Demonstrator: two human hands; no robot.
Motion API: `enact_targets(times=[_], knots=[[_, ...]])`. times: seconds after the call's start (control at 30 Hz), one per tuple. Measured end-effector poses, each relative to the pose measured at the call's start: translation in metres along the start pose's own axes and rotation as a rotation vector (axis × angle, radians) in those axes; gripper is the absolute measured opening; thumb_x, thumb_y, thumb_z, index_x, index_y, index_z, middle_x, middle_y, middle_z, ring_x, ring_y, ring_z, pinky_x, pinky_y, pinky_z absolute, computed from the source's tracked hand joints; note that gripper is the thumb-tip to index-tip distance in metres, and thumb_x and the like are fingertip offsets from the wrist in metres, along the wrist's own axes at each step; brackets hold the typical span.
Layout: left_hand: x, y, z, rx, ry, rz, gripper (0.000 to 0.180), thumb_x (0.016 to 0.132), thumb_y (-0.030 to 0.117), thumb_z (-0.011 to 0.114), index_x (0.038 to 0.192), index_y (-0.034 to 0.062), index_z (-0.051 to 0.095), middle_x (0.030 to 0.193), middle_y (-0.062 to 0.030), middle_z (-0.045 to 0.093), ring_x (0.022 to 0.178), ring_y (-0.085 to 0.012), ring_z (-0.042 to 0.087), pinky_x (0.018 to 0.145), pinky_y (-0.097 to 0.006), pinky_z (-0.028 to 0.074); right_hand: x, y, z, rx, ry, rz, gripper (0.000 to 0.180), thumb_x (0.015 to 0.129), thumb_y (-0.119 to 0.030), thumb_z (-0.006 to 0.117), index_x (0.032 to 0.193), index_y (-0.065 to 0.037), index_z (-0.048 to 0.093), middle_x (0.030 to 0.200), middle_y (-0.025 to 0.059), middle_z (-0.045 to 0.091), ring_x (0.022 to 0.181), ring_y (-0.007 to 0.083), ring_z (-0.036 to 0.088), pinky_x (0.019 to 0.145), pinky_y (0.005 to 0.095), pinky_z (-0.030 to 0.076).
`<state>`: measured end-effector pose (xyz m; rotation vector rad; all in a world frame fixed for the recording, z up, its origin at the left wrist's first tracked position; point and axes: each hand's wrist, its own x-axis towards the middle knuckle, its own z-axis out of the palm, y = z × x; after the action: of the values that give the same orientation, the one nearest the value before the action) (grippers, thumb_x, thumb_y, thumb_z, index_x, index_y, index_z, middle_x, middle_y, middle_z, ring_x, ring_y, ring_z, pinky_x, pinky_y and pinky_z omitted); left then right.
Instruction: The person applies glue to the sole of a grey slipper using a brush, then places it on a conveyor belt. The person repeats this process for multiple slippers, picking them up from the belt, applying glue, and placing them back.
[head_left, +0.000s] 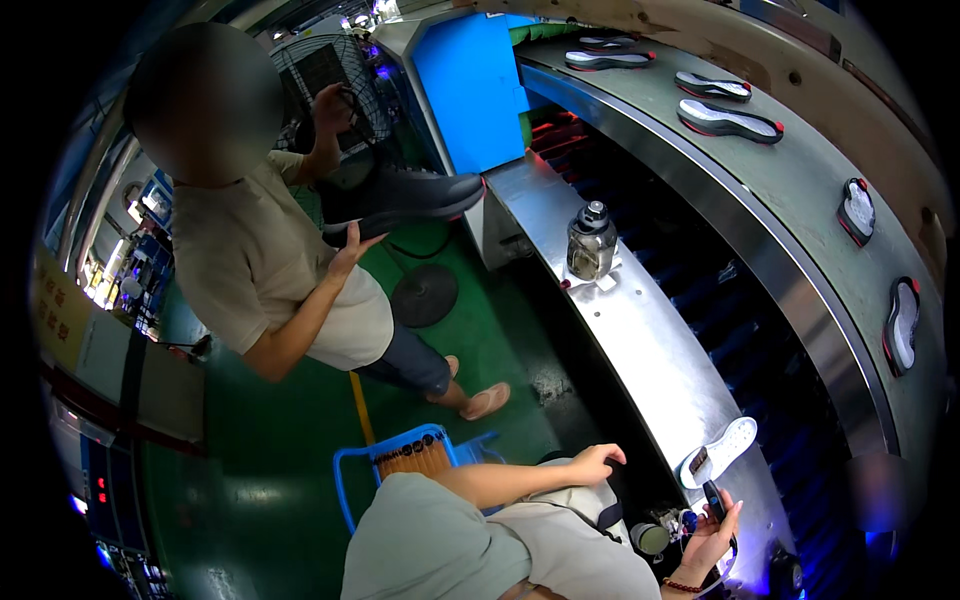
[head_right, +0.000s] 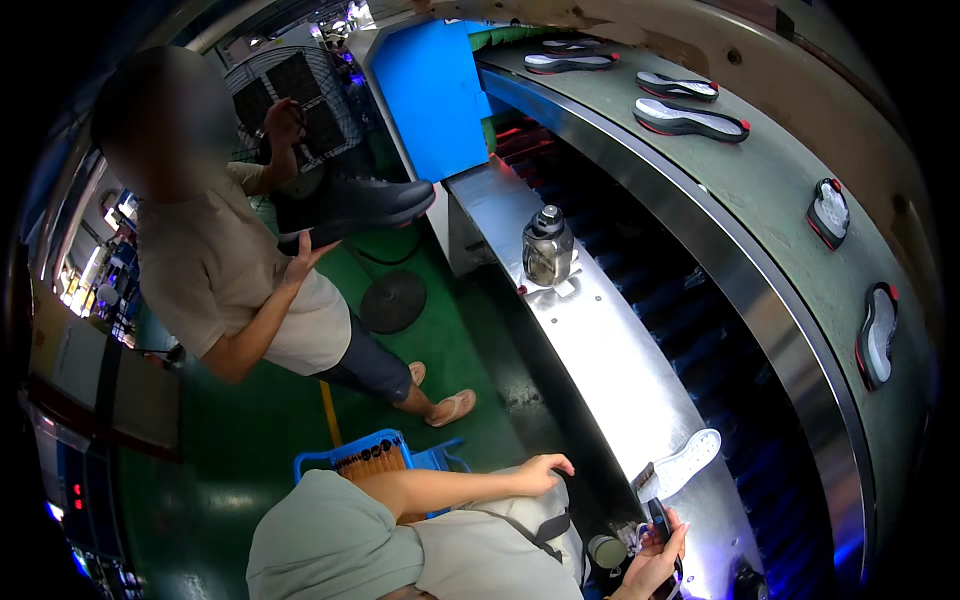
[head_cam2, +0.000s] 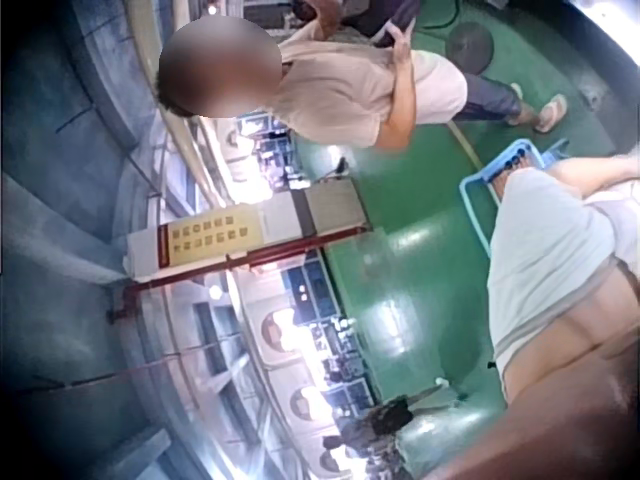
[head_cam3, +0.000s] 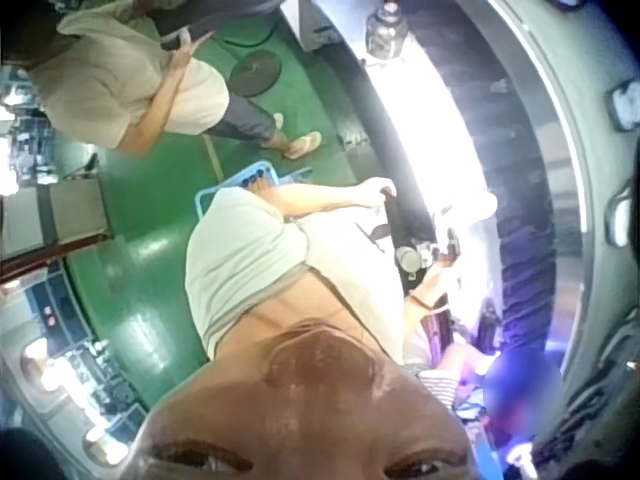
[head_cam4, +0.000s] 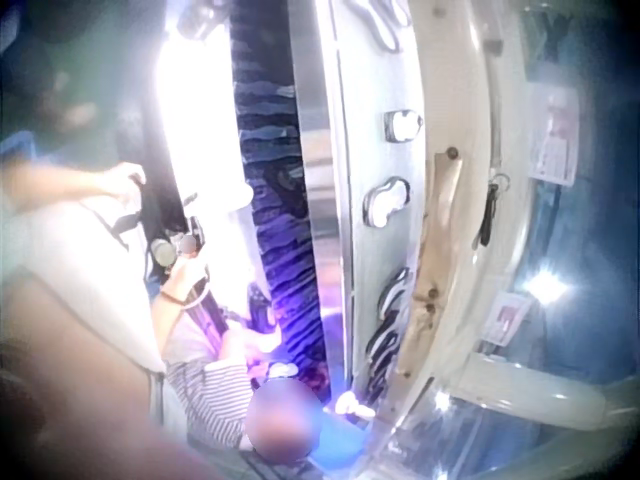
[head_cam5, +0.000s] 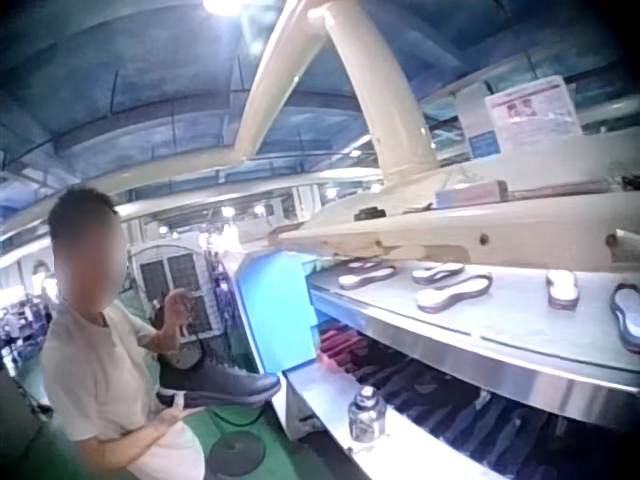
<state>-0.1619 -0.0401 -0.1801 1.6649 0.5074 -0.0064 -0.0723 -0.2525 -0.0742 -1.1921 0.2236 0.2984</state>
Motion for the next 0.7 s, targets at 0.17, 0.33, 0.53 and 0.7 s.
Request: enact_targets(times=[0.17,0.33,0.53,0.7], knots=[[0.0,-0.008,-0.024,-0.148,0.035,-0.163,0.032,0.063,-0.007,0.042,0.09,0.0046,0.054,0.091,-0.0068,0.06,0.051,-0.0171,0.055,0.041,-0.03,0.044,0.002,0.008,0.015,-0.027,0.04,0.02,0.038,0.09,-0.032,0.042,0.098,0.002,0.058,0.086,0.0072,0.062,0.064,0.0068,0.054,0.054,0.016,0.041],[0.009,-0.028,-0.036,-0.107,0.022,-0.056,0.024,0.062,-0.008,0.043,0.081,0.0032,0.051,0.11,-0.0118,0.055,0.069,-0.02,0.058,0.042,-0.03,0.045,0.001,0.008,0.03,-0.021,0.037,0.001,0.038,0.09,-0.031,0.042,0.097,0.002,0.058,0.087,0.0076,0.062,0.063,0.0077,0.055,0.054,0.0162,0.042],[0.016,-0.031,-0.052,-0.083,-0.114,-0.099,0.022,0.064,-0.012,0.043,0.078,0.0025,0.05,0.114,-0.0185,0.051,0.108,-0.0248,0.049,0.086,-0.031,0.04,-0.008,0.03,0.036,0.027,0.139,-0.001,0.037,0.091,-0.031,0.041,0.099,0.001,0.057,0.091,0.0072,0.061,0.064,0.0074,0.054,0.055,0.0165,0.04],[0.025,-0.002,-0.059,0.123,-0.215,-0.135,0.023,0.066,-0.005,0.042,0.084,0.0038,0.054,0.098,-0.0093,0.058,0.077,-0.0209,0.058,0.054,-0.03,0.047,-0.013,0.054,0.026,0.049,0.235,-0.007,0.042,0.088,-0.037,0.044,0.106,0.0,0.053,0.081,0.0043,0.055,0.068,0.0097,0.051,0.057,0.0194,0.038]])
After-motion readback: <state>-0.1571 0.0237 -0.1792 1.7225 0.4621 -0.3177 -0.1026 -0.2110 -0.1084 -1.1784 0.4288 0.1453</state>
